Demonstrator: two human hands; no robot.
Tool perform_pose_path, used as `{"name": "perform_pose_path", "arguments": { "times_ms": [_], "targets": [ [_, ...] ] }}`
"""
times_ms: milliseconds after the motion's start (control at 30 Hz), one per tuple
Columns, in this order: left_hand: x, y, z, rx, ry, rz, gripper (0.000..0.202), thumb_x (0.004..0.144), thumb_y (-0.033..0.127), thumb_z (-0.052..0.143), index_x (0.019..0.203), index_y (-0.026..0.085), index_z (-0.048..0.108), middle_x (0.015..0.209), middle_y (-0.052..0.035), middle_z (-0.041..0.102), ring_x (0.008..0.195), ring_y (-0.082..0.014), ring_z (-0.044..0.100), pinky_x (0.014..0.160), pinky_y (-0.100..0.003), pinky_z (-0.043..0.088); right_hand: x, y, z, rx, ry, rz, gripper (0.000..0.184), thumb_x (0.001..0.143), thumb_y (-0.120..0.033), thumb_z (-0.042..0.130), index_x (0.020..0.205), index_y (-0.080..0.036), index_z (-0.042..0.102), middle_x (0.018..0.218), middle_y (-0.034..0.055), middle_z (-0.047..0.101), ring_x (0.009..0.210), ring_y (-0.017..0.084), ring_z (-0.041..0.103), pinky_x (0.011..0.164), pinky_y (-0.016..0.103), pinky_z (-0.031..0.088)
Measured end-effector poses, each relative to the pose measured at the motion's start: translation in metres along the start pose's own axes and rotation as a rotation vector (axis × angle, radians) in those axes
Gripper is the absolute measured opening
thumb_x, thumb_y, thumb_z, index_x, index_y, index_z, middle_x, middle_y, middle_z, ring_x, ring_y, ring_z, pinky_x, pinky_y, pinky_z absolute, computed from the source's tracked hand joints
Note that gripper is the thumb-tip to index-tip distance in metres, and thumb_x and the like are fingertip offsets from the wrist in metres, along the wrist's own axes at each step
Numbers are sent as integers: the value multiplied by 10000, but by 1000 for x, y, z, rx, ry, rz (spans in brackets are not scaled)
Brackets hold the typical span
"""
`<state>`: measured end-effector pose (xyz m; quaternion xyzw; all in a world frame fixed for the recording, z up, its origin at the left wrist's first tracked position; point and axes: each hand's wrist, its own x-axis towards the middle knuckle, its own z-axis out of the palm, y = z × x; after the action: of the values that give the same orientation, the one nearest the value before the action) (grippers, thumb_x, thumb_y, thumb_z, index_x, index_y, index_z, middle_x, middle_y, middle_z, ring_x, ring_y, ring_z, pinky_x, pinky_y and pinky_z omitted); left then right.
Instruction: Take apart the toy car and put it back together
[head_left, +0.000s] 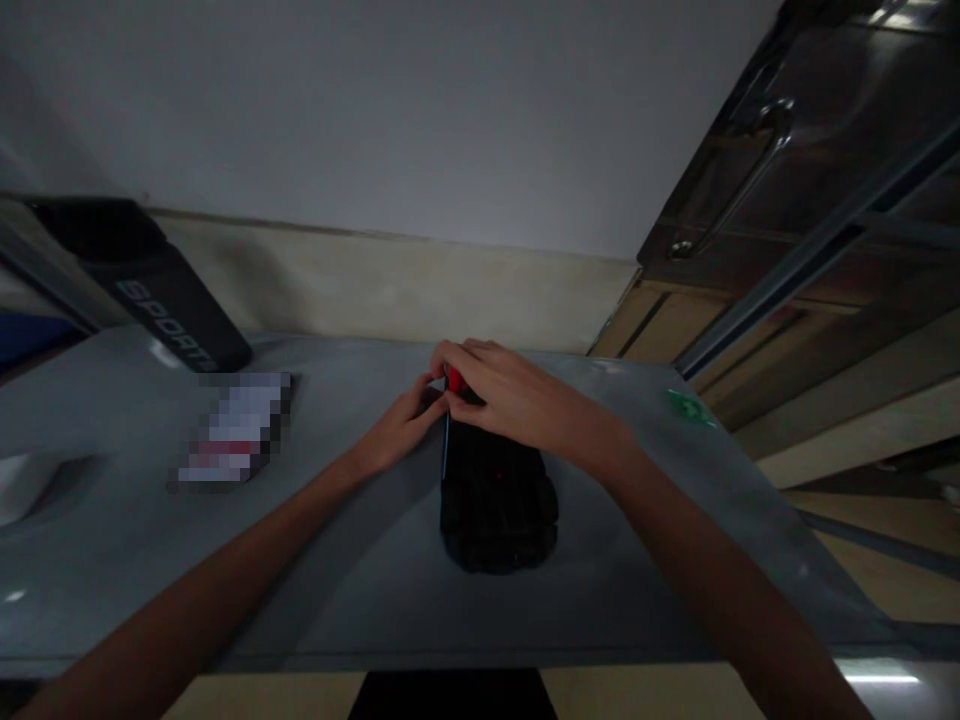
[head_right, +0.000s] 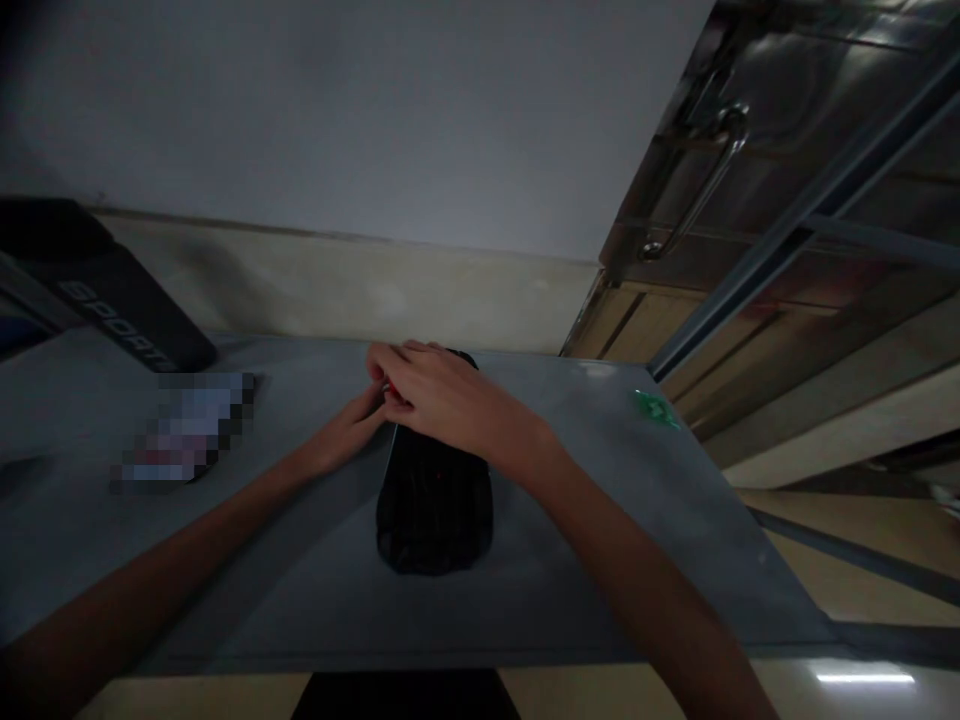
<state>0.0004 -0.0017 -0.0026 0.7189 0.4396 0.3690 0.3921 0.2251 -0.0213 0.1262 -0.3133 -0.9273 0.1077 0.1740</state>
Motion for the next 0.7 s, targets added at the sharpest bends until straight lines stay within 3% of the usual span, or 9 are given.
{"name": "perform_pose_path", "arguments": {
  "times_ms": [133, 233, 300, 367, 500, 567, 700],
  "targets": [
    [2, -5, 1, -4, -4, -22, 637, 1164, 622, 621, 1617, 175, 637, 1342, -154, 925, 1279, -351, 870, 1236, -523, 641, -12, 3, -5, -70, 175, -12, 216, 1150, -118, 572, 1257, -253, 703, 1265, 101, 792, 1213, 289, 715, 1162, 451, 532],
    [3, -5, 1, 10, -26, -59, 725, 1179, 625, 623, 1740, 167, 576, 1417, -180, 911, 1363, -368, 857, 1297, -566, 607, -31, 21, -9, -88, 425, 201, 267, 1151, -156, 500, 1289, -252, 708, 1177, 88, 777, 1092, 281, 722, 1043, 413, 537],
    [4, -4, 2, 34, -18, -83, 708, 1194, 591, 614, 1756, 160, 586, 1470, -204, 895, 1402, -369, 846, 1321, -572, 593, -47, 42, -8, -100, 493, 407, 310, 1170, -187, 441, 1290, -244, 721, 1025, 66, 754, 958, 270, 713, 941, 382, 518],
    [4, -2, 3, 56, -9, -94, 702, 1206, 558, 607, 1773, 145, 582, 1500, -226, 883, 1419, -369, 837, 1335, -574, 583, -59, 63, -1, -122, 382, 562, 342, 1183, -202, 410, 1213, -232, 749, 939, 71, 757, 886, 262, 704, 875, 366, 481],
    [4, -1, 4, 86, -17, -99, 734, 1214, 561, 597, 1804, 127, 566, 1514, -234, 880, 1435, -376, 829, 1367, -599, 552, -72, 90, 25, -190, -28, 734, 263, 1178, -216, 530, 1126, -223, 788, 1012, 112, 850, 931, 265, 751, 829, 346, 451],
    [3, -1, 4, 86, -13, -100, 736, 1210, 566, 601, 1809, 140, 571, 1523, -225, 881, 1454, -380, 824, 1381, -611, 542, -75, 94, 36, -195, -92, 754, 185, 1162, -215, 610, 1170, -215, 795, 1038, 126, 868, 935, 273, 776, 813, 342, 452],
    [3, -3, 7, 39, -7, -91, 712, 1219, 563, 581, 1816, 173, 590, 1575, -212, 869, 1509, -376, 807, 1403, -591, 534, -79, 97, 47, -162, -75, 752, 131, 1146, -203, 692, 1251, -199, 770, 1081, 154, 882, 932, 269, 805, 793, 336, 459]
  ]
}}
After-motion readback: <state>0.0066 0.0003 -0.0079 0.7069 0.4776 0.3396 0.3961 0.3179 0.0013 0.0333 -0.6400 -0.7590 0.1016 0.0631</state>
